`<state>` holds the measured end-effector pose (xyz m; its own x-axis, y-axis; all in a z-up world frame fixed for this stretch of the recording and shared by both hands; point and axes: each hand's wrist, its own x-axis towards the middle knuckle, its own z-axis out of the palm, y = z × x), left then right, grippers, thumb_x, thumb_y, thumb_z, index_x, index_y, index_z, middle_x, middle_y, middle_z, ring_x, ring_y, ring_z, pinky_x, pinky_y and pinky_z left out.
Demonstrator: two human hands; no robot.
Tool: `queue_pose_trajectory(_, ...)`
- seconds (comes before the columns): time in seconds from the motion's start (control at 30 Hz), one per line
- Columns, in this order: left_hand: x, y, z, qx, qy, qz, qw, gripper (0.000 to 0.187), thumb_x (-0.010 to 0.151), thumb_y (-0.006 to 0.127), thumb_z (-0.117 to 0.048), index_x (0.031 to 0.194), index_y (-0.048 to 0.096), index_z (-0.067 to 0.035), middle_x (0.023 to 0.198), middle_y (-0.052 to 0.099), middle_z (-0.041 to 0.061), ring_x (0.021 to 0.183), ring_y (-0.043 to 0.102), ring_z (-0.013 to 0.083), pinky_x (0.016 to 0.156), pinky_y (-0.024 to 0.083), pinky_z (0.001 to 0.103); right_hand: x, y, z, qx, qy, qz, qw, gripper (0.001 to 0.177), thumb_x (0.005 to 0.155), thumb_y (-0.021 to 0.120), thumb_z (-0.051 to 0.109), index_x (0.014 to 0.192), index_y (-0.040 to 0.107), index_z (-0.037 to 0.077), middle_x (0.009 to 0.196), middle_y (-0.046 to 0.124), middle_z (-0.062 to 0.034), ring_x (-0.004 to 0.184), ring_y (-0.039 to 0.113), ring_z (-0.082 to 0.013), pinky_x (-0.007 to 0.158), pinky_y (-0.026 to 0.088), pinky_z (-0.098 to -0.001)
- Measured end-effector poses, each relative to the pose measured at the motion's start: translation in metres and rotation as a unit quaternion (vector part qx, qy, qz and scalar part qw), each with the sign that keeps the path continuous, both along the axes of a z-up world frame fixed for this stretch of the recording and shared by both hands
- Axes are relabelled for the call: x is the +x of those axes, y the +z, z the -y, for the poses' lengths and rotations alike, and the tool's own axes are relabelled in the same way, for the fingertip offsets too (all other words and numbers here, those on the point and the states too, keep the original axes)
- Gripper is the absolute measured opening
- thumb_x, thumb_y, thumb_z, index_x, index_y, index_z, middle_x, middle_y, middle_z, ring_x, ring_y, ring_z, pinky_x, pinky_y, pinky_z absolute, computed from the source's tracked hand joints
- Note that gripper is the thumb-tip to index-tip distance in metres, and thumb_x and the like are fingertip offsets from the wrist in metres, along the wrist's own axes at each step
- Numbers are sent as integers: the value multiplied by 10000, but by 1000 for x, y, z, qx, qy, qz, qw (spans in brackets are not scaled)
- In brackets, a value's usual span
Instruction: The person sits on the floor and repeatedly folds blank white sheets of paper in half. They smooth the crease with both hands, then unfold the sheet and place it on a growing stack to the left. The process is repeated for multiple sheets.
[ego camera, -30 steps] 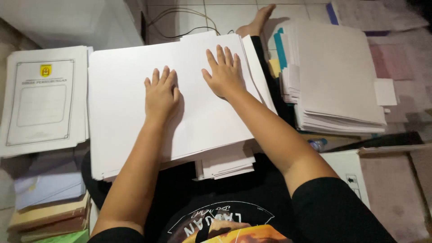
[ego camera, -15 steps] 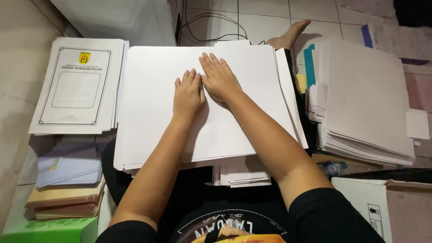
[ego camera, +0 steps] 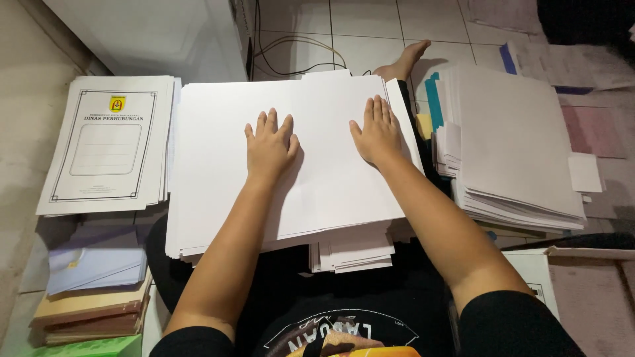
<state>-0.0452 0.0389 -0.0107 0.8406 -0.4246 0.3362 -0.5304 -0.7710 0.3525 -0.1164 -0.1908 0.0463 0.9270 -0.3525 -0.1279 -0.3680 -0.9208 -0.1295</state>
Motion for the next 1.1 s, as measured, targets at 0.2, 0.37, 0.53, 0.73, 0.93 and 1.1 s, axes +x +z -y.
queue_pose_trajectory(0.2,1,9,9,82,-15,-76,994,541,1045,332,-346,1556,467,-234,1617,390,205,1531,267,400,1186,116,683,-14,3,-7,23,-2,-11,1000,764,1065,269,494,1602,173,-42,1678,126,-275,1575,60,-357,1265,29,-495)
queue_pose_trajectory(0.37,52,-13,41,180,-60,-105,976,600,1060,299,-354,1586,329,-66,1676,276,158,1550,218,373,1200,158,674,-11,7,-9,23,-1,-13,1000,764,1072,267,486,1599,166,-58,1671,118,-296,1573,47,-375,1259,16,-511)
queue_pose_trajectory(0.53,108,-28,65,158,-29,-103,982,605,1067,252,-391,1580,339,-82,1657,329,130,1547,230,330,1216,138,636,-10,9,-9,22,-4,-27,999,766,1068,249,490,1601,152,-51,1674,106,-291,1575,37,-375,1261,11,-508)
queue_pose_trajectory(0.73,96,2,57,133,-9,-103,986,577,1086,203,-361,1577,359,-101,1677,300,104,1562,193,306,1237,86,578,-9,12,-11,26,-2,-37,999,763,1070,247,490,1602,145,-46,1678,92,-286,1576,30,-372,1262,6,-504)
queue_pose_trajectory(0.93,31,23,35,149,-57,-103,982,591,1083,206,-350,1610,308,-101,1692,245,150,1569,169,329,1241,101,592,-14,14,-11,31,-4,-35,999,771,1064,244,499,1604,140,-41,1678,90,-284,1577,27,-372,1264,-1,-507)
queue_pose_trajectory(1.1,-55,34,1,205,-164,-72,962,611,1067,197,-392,1615,285,-136,1689,240,136,1564,180,325,1232,133,577,-13,9,-8,30,4,-12,999,774,1060,250,506,1602,154,-39,1672,107,-290,1575,39,-376,1260,2,-517)
